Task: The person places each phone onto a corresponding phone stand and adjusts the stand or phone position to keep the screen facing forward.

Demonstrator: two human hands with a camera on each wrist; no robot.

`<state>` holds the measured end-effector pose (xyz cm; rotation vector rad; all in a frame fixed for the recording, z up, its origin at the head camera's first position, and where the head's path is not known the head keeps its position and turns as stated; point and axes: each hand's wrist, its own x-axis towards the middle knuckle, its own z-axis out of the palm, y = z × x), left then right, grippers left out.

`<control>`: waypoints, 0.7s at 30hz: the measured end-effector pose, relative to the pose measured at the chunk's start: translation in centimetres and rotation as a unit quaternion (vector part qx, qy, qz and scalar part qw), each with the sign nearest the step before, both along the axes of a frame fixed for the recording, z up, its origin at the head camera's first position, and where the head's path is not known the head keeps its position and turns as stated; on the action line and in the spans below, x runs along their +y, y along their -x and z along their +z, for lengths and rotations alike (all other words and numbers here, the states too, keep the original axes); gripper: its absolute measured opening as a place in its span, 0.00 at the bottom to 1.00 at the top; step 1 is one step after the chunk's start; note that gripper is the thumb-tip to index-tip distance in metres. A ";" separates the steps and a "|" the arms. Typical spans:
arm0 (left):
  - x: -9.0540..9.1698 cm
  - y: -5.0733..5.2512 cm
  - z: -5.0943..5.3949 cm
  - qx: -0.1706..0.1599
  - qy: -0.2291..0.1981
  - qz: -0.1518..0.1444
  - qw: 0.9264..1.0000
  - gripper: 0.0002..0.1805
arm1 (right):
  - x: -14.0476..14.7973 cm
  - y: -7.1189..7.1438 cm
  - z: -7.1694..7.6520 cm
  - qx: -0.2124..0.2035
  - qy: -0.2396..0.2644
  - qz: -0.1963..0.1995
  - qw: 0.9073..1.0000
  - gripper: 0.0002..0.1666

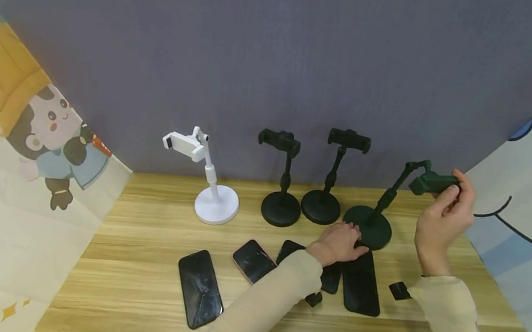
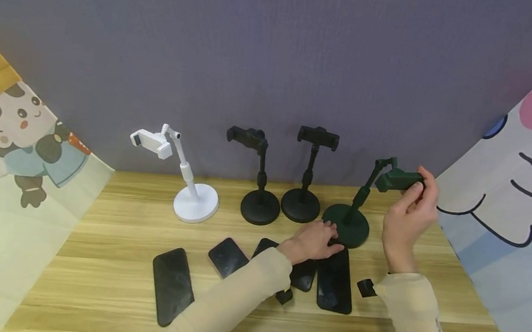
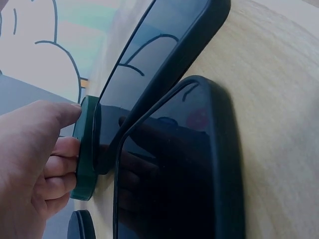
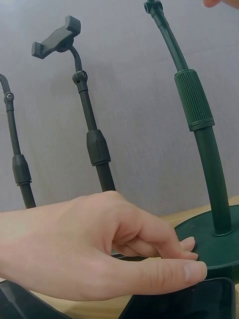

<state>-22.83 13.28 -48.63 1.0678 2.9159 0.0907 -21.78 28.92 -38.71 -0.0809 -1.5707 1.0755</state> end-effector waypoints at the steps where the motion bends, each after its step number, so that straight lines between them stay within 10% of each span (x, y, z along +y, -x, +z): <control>1: -0.1 0.0 0.0 -0.001 -0.001 -0.001 1.000 0.25 | 0.0 0.0 0.0 0.000 0.000 0.003 1.000 0.18; 21: -1.0 0.2 -0.1 -0.016 -0.022 -0.002 1.000 0.22 | -1.1 -0.2 0.4 0.001 -0.031 0.002 1.000 0.20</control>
